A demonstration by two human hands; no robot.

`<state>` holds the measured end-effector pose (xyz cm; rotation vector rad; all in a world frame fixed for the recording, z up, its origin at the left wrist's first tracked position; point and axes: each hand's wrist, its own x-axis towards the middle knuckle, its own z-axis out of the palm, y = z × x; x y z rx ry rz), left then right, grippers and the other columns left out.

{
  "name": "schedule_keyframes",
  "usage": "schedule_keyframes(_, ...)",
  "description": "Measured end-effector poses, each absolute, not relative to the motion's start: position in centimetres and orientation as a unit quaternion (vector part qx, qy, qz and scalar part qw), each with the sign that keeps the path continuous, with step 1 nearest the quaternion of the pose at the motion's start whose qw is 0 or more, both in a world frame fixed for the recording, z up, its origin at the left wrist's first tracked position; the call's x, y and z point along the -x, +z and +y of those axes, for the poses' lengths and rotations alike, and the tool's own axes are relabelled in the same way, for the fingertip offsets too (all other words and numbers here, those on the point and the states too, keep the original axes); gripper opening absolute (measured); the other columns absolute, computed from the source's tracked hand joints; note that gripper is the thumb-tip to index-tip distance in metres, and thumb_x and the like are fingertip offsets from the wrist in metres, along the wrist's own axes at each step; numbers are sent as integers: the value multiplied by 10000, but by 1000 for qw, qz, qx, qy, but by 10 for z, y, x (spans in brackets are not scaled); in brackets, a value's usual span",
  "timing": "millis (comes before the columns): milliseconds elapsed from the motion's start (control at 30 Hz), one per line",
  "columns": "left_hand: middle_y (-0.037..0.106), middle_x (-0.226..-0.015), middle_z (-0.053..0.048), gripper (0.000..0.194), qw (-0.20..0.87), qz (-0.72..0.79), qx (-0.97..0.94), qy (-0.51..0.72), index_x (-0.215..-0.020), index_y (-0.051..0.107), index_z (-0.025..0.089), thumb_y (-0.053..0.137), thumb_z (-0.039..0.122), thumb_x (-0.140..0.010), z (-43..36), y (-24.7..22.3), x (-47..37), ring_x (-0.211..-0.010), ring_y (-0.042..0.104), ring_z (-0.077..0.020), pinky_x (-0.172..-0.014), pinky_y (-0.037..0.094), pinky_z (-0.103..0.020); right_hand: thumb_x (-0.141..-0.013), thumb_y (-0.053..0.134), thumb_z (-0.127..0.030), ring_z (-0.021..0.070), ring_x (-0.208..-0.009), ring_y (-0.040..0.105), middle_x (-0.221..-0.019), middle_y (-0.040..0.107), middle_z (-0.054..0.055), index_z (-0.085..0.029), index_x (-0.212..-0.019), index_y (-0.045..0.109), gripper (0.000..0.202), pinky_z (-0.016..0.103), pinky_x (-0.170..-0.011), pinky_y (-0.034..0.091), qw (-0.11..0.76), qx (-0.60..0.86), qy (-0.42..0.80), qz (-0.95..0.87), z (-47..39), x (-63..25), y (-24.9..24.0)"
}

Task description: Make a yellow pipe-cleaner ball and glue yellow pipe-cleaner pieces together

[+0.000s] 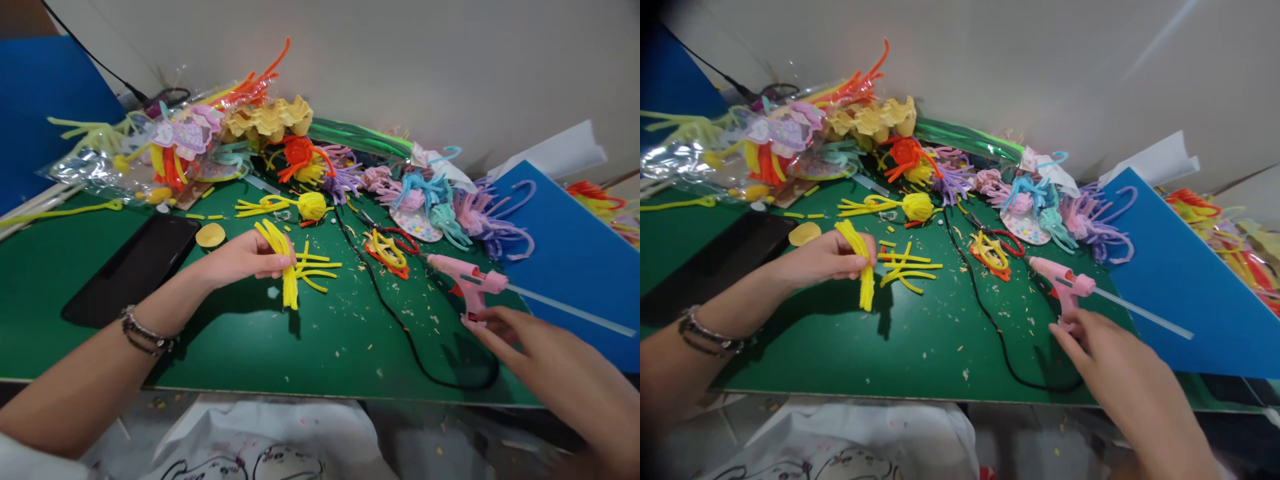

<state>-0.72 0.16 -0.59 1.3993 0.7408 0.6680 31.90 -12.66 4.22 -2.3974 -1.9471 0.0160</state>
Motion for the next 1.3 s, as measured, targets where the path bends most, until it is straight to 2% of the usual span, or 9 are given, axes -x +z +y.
schedule_keyframes(100,466,-435,45,175,644,319,-641,269,-595,562,153,653,303,-593,2,-5,8,-361,370,-44,-322,257,-145,-774,453,-412,170,-607,593,-789,665,32,-240,-795,631,248,264,-525,409,69,648,70,-755,-114,-285,54)
schedule_keyframes(233,495,-487,42,156,633,321,-656,256,-635,556,141,628,280,-624,1,-7,6,-380,382,-39,-348,289,-145,-830,421,-241,146,-744,596,-827,661,20,-208,-813,621,204,233,-647,404,107,538,70,-833,-75,-239,65)
schedule_keyframes(367,496,-502,45,185,631,319,-674,217,-648,540,122,617,290,-635,1,-11,5,-386,388,-32,-365,301,-144,-830,395,-108,135,-789,574,-872,643,35,-167,-885,608,228,223,-668,370,64,470,101,-875,-31,-201,55)
schedule_keyframes(600,485,-497,48,232,602,333,-692,219,-647,516,111,576,335,-656,2,-15,4,-383,378,-27,-378,308,-150,-797,510,-201,165,-777,560,-907,585,77,-150,-897,595,141,230,-560,306,-59,429,73,-899,-4,-167,10)
schedule_keyframes(867,487,-499,51,240,582,341,-699,239,-669,519,108,547,346,-686,2,-15,3,-378,383,-27,-373,312,-153,-842,414,-166,143,-727,544,-857,576,68,-142,-805,597,188,230,-549,298,-70,458,64,-884,-2,-169,10)
schedule_keyframes(967,494,-513,48,250,583,346,-692,248,-691,532,107,554,356,-691,2,-17,2,-394,399,-31,-380,326,-153,-829,429,-153,145,-721,529,-819,564,70,-129,-758,592,179,237,-575,318,-10,482,56,-874,1,-180,12)
schedule_keyframes(1100,493,-521,49,255,589,348,-678,267,-718,544,109,571,361,-693,1,-20,-2,-410,409,-33,-389,336,-150,-793,470,-140,134,-695,517,-753,553,45,-145,-753,562,100,243,-609,368,206,487,83,-845,-5,-194,13)
schedule_keyframes(1200,489,-511,53,249,598,342,-674,268,-733,548,109,575,353,-693,0,-21,-3,-401,404,-32,-384,330,-149,-770,504,-162,102,-599,524,-678,544,-3,-170,-814,528,51,226,-559,412,361,490,223,-761,-18,-196,15)
schedule_keyframes(1300,482,-504,56,234,604,339,-673,261,-714,543,107,574,339,-695,-2,-21,-4,-394,397,-27,-384,330,-145,-767,516,-203,76,-529,531,-633,539,-30,-176,-801,520,43,203,-508,437,408,475,377,-683,-32,-192,15)
